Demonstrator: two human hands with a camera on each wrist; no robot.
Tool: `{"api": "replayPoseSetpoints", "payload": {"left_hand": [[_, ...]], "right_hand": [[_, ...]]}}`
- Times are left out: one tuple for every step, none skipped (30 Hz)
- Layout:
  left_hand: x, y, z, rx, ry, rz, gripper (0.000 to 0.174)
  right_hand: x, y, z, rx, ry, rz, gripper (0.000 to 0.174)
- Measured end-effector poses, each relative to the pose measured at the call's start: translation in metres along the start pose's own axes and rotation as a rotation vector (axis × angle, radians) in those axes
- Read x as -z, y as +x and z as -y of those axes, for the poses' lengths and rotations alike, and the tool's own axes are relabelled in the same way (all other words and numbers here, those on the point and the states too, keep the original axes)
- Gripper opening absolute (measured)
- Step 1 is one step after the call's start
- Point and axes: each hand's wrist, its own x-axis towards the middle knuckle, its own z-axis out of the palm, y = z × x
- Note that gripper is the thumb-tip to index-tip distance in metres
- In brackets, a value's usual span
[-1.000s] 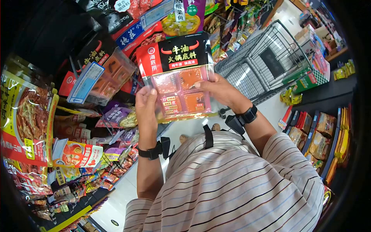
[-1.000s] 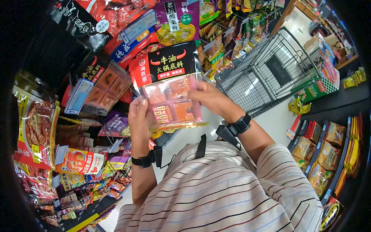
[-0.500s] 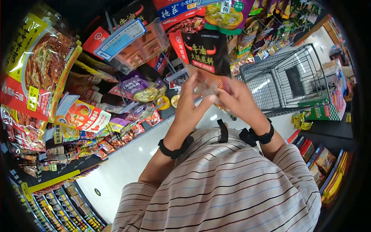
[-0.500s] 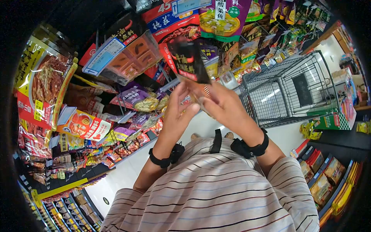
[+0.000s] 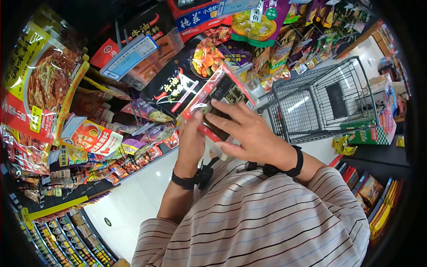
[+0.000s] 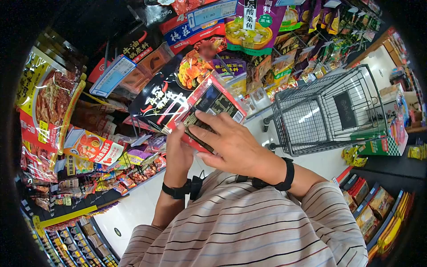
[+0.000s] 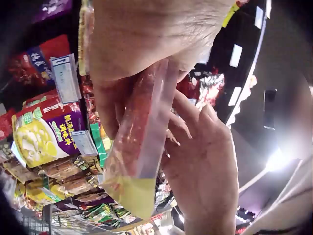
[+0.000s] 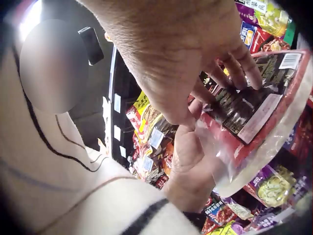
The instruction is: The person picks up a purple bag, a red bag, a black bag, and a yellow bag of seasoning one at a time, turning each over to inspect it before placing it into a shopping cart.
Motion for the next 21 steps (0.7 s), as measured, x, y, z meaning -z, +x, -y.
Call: {"api": "replayPoseSetpoints", "payload": {"left_hand": [[0.009,0.005,0.002,0.014,-0.035,0.0,0.041],[0.015,0.008,0.003,0.027,-0.069,0.0,0.041],[0.018,0.008,0.002,0.032,-0.088,-0.005,0.042],[0.02,0.008,0.001,0.038,-0.108,-0.008,0.042],[0.022,0.009,0.0,0.043,-0.128,-0.01,0.042],[0.026,0.011,0.001,0.059,-0.156,-0.043,0.043],[0.028,0.011,0.0,0.066,-0.176,-0.049,0.042],[0.028,0.01,-0.002,0.074,-0.194,-0.055,0.042],[0.028,0.009,-0.005,0.083,-0.213,-0.061,0.041],[0.027,0.008,-0.007,0.073,-0.23,-0.046,0.041],[0.032,0.008,-0.007,0.059,-0.214,-0.048,0.041],[0.04,0.006,-0.005,0.048,-0.198,-0.043,0.041],[0.043,0.004,-0.004,0.039,-0.183,-0.033,0.04],[0.043,0.001,-0.006,0.034,-0.172,-0.033,0.04],[0.042,-0.002,-0.008,0.03,-0.161,-0.032,0.039],[0.041,-0.005,-0.009,-0.016,-0.087,-0.012,0.04],[0.041,-0.01,-0.01,-0.063,-0.013,0.004,0.04],[0.047,-0.009,-0.011,0.023,-0.106,-0.055,0.043],[0.05,-0.01,-0.012,0.044,-0.132,-0.049,0.047],[0.051,-0.013,-0.013,0.043,-0.128,-0.054,0.048],[0.051,-0.016,-0.016,0.04,-0.124,-0.062,0.048]], "right_hand": [[-0.001,0.0,0.0,0.004,0.045,0.015,0.06],[-0.004,0.0,-0.001,0.002,0.104,-0.003,0.054],[-0.006,-0.001,-0.003,0.0,0.146,0.0,0.05],[-0.007,-0.001,-0.006,-0.004,0.186,0.002,0.047],[-0.006,-0.002,-0.008,-0.007,0.225,0.004,0.043],[-0.003,-0.002,-0.01,-0.017,0.204,-0.01,0.041],[0.001,-0.003,-0.013,-0.026,0.183,-0.024,0.038],[0.005,-0.003,-0.016,-0.034,0.163,-0.038,0.035],[0.007,-0.003,-0.021,-0.046,0.112,-0.076,0.034],[0.009,-0.004,-0.026,-0.06,0.059,-0.114,0.033],[0.011,-0.005,-0.03,-0.074,0.003,-0.155,0.032],[0.012,-0.006,-0.032,-0.103,0.0,-0.175,0.031],[0.01,-0.009,-0.035,-0.139,0.041,-0.177,0.031],[0.003,-0.012,-0.039,-0.176,0.08,-0.181,0.031],[-0.002,-0.015,-0.041,-0.214,0.122,-0.187,0.031],[-0.005,-0.016,-0.043,-0.212,0.171,-0.157,0.031],[-0.009,-0.019,-0.045,-0.236,0.222,-0.132,0.032],[-0.013,-0.022,-0.046,-0.259,0.276,-0.106,0.032],[-0.016,-0.024,-0.046,-0.28,0.333,-0.078,0.032],[-0.016,-0.024,-0.044,-0.291,0.339,-0.06,0.031],[-0.017,-0.024,-0.043,-0.279,0.333,-0.076,0.031]]}}
